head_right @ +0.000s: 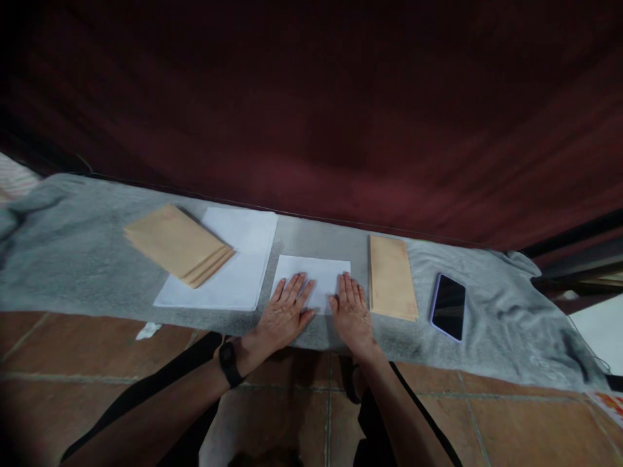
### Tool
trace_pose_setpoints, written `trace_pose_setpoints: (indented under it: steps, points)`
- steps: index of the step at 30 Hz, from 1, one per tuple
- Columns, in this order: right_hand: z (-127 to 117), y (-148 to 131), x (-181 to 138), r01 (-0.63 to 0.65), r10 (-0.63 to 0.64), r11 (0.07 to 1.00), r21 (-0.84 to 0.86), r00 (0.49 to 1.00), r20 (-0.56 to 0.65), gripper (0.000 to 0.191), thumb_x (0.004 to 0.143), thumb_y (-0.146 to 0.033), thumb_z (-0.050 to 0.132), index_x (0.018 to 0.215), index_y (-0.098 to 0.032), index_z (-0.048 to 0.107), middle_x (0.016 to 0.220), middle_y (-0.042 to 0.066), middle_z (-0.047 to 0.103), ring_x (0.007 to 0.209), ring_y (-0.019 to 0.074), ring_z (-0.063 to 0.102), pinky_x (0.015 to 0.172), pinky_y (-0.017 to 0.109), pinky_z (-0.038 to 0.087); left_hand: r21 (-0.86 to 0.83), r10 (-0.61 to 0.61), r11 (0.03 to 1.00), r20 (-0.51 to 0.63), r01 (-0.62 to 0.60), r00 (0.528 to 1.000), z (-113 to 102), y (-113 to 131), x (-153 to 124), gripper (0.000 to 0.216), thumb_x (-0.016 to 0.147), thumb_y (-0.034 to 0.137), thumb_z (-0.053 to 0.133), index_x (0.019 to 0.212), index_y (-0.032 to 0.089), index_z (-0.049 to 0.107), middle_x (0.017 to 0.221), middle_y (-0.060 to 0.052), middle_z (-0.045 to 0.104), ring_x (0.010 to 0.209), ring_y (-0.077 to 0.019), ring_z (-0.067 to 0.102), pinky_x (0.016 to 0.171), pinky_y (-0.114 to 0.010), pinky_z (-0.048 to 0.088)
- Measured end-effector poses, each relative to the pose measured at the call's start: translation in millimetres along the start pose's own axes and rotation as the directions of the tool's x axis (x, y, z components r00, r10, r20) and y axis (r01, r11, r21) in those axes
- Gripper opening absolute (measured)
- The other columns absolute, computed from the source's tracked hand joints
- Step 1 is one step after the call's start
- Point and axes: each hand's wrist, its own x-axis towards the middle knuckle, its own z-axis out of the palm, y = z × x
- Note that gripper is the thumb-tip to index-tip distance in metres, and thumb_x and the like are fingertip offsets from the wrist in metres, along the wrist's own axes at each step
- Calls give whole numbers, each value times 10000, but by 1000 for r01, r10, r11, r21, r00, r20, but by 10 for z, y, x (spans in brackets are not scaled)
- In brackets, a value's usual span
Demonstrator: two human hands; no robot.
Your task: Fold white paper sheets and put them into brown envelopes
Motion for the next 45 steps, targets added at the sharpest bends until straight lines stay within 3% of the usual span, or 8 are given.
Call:
trace_pose_setpoints:
  steps: [6,12,18,28,45]
  points:
    - [-61,-4,82,-74,74,996,51,997,-2,601,1074,-365,303,1607,-98,220,1600,194,379,1477,311,363,1174,538,327,-6,15,1000,-26,-15,1000,-31,-5,43,587,1023,427,393,1531,133,393,1613,-161,375,1529,-285,274,1252,-532,235]
    - [-92,-291,375,-27,18,993,113,997,74,569,1070,-321,279,1603,-123,254,1620,145,357,1520,253,288,1219,497,284,-20,3,1000,-50,-4,999,-2,-57,319,547,1024,265,301,1526,61,377,1611,-159,381,1533,-252,265,1254,-472,264]
    - [66,-434,540,-21,13,994,104,997,73,512,1073,-275,267,1531,-105,419,1587,130,419,1497,226,340,1219,453,300,12,2,1000,-58,-2,998,141,-149,483,573,972,180,324,1535,89,377,1605,-158,391,1532,-259,267,1242,-515,257]
    - [154,-393,557,-30,29,998,62,1000,10,516,1066,-361,373,1522,-130,440,1580,125,430,1467,274,387,1201,482,295,60,-27,998,-40,30,999,68,-295,504,535,1005,226,302,1496,64,439,1591,-164,409,1514,-253,314,1242,-467,276]
    - [99,-87,374,-123,122,992,-34,992,-36,579,1072,-384,361,1556,-66,354,1582,183,412,1465,297,381,1178,466,316,78,-130,987,-92,138,987,103,-396,337,581,991,257,346,1522,25,379,1593,-189,388,1510,-282,313,1235,-465,300]
